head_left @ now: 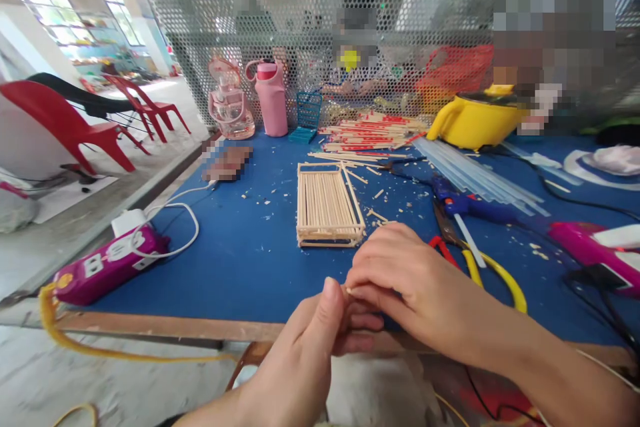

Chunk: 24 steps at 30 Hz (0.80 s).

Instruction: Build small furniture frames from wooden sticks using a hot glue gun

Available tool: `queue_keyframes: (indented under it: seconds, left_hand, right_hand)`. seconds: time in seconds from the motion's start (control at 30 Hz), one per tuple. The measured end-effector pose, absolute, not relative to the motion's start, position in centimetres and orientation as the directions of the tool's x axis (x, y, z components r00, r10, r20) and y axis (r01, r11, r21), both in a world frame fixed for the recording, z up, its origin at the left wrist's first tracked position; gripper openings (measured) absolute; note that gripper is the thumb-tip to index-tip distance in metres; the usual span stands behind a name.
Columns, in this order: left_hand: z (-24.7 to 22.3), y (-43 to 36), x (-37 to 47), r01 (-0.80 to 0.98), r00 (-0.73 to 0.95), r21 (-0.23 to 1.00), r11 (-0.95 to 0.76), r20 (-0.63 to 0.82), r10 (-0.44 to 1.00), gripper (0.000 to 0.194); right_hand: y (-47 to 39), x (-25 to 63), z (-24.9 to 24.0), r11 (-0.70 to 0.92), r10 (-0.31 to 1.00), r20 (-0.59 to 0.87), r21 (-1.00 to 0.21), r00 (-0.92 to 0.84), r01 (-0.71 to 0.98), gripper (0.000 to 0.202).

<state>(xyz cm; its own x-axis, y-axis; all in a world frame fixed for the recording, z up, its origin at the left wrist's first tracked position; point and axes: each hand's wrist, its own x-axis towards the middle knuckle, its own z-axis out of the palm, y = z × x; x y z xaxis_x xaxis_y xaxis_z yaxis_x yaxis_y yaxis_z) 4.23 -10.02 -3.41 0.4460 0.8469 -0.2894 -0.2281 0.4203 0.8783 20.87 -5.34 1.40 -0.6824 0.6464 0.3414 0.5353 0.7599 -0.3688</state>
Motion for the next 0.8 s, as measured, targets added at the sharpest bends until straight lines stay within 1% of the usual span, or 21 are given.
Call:
queue_keyframes:
  seconds: [0.07,0.1,0.13,0.17,0.2,0.23,0.3,0.33,0.4,0.47,0.5,0.53,0.6,0.67,0.73,0.8]
  left_hand:
    - [-3.4,-9.4,3.2,-0.085,0.336,0.957,0.277,-0.234,0.912,0.059]
    - [-3.4,-8.9,2.6,-0.003,0.218,0.982,0.187,-0.182,0.959,0.051]
    - [-3.5,-8.2,2.0,0.100,0.046,0.992,0.076,-0.081,0.996,0.049]
    - [-3.7,-7.3,1.3,0.237,-0.075,0.971,-0.022,0.041,0.996,0.054]
    - [-3.8,-6.4,0.7,0.355,-0.123,0.933,-0.058,0.108,0.986,0.063]
    - [-3.9,-5.4,0.2,0.437,-0.090,0.897,-0.072,0.123,0.988,0.071]
    - [-3.9,-3.5,-0.4,0.517,0.056,0.847,-0.125,0.112,0.992,0.077]
    - [-3.8,-2.7,-0.6,0.528,0.118,0.834,-0.160,0.115,0.986,0.074]
    - [-3.2,-1.5,-0.6,0.537,0.168,0.820,-0.200,0.129,0.977,0.055]
    - [-2.2,-0.8,-0.5,0.538,0.171,0.813,-0.224,0.155,0.973,0.032]
    - [-1.4,-0.5,-0.4,0.531,0.172,0.813,-0.240,0.175,0.970,0.025]
    - [-0.6,-0.3,-0.3,0.517,0.177,0.814,-0.263,0.199,0.964,0.022]
    - [1.2,0.1,0.0,0.477,0.177,0.821,-0.313,0.260,0.949,0.023]
    - [2.6,0.5,0.3,0.437,0.148,0.830,-0.347,0.314,0.938,0.025]
    - [3.4,0.9,0.6,0.383,0.099,0.857,-0.346,0.334,0.937,0.027]
    - [3.6,1.1,0.7,0.310,0.039,0.899,-0.309,0.313,0.949,0.031]
  right_hand:
    - [-4.9,21.2,1.4,0.777,0.629,0.426,-0.331,-0.650,0.535,0.013]
    - [-4.6,21.5,1.3,0.782,0.619,0.475,-0.301,-0.626,0.545,0.011]
    - [-4.2,21.8,1.3,0.784,0.607,0.519,-0.267,-0.602,0.561,0.009]
    - [-3.8,22.2,1.2,0.781,0.597,0.550,-0.233,-0.584,0.579,0.007]
    - [-3.4,22.4,1.1,0.779,0.587,0.568,-0.201,-0.577,0.594,0.006]
    - [-2.9,22.6,0.9,0.778,0.578,0.575,-0.174,-0.579,0.604,0.006]
    - [-2.0,22.9,0.6,0.785,0.564,0.567,-0.141,-0.601,0.604,0.007]
    - [-1.6,22.9,0.4,0.791,0.558,0.559,-0.133,-0.614,0.597,0.008]
    - [-0.8,23.0,0.4,0.801,0.556,0.534,-0.139,-0.637,0.583,0.010]
    - [-0.3,23.2,0.9,0.797,0.579,0.507,-0.190,-0.638,0.573,0.011]
    - [-0.1,23.3,1.4,0.788,0.600,0.500,-0.235,-0.624,0.569,0.011]
    - [0.1,23.4,1.9,0.772,0.627,0.498,-0.288,-0.599,0.567,0.011]
    - [0.3,23.5,3.1,0.728,0.679,0.521,-0.382,-0.518,0.570,0.010]
    - [0.2,23.5,4.0,0.693,0.701,0.582,-0.418,-0.412,0.588,0.008]
    - [0.0,23.3,4.3,0.683,0.665,0.674,-0.376,-0.320,0.627,0.007]
    - [-0.4,23.0,4.2,0.697,0.570,0.770,-0.269,-0.287,0.664,0.009]
